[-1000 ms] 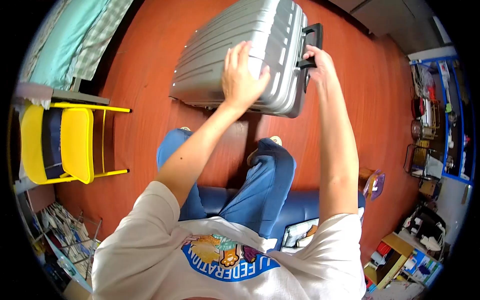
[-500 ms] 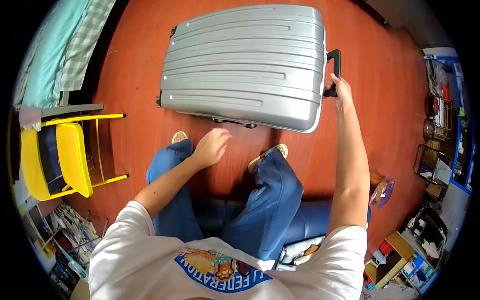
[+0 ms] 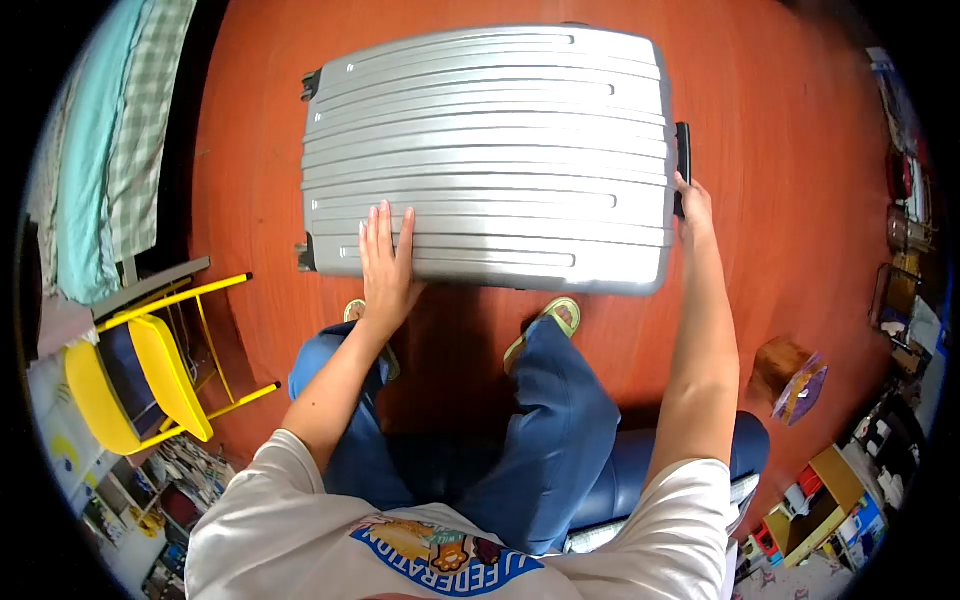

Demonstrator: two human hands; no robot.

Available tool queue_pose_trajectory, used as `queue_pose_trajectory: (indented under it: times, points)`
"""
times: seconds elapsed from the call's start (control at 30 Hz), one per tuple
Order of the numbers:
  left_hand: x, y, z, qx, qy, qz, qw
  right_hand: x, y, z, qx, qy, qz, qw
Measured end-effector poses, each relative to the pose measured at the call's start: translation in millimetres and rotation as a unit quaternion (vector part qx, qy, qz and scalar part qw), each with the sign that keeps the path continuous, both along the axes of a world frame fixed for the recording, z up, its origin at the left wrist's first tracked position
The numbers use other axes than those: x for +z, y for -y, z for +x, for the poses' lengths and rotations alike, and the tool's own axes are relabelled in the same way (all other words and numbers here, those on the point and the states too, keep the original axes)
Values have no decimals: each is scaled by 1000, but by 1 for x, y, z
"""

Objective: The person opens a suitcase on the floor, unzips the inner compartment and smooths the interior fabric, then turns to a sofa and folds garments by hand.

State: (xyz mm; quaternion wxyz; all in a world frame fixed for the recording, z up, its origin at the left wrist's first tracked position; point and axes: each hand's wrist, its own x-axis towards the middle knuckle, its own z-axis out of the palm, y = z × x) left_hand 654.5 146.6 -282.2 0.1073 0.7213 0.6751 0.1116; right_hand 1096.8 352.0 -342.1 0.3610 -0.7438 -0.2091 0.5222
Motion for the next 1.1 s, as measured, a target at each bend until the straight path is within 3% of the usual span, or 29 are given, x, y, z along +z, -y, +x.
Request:
queue_pose_trajectory:
  times: [0.07, 0.13, 0.47, 0.57, 0.77, 0.8, 0.83, 1.1]
  points:
    - [1, -7, 12, -2, 0, -23, 1000, -7, -12, 4, -25, -11, 0, 1000]
    - [-10, -28, 30, -7, -2, -34, 999, -36, -54, 24, 76, -21, 21, 997]
    - [-38, -88, 75, 21, -87, -38, 995, -107, -143, 42, 79, -19, -41, 996]
    - [-44, -94, 78, 15, -100, -27, 994, -116, -132, 48, 76, 45, -1, 996]
    - [-43, -94, 78, 8, -120, -36, 992, -164, -141, 50, 20, 123, -43, 991]
    - [-44, -96, 77, 4, -122, -37, 992, -193, -147, 60, 13, 120, -42, 992]
    - [-46, -97, 77, -4, -124, -26, 992, -242, -152, 76, 42, 13, -72, 996]
    - [-49, -92, 79, -8, -119, 6, 993, -214, -145, 52, -20, -109, -120, 987]
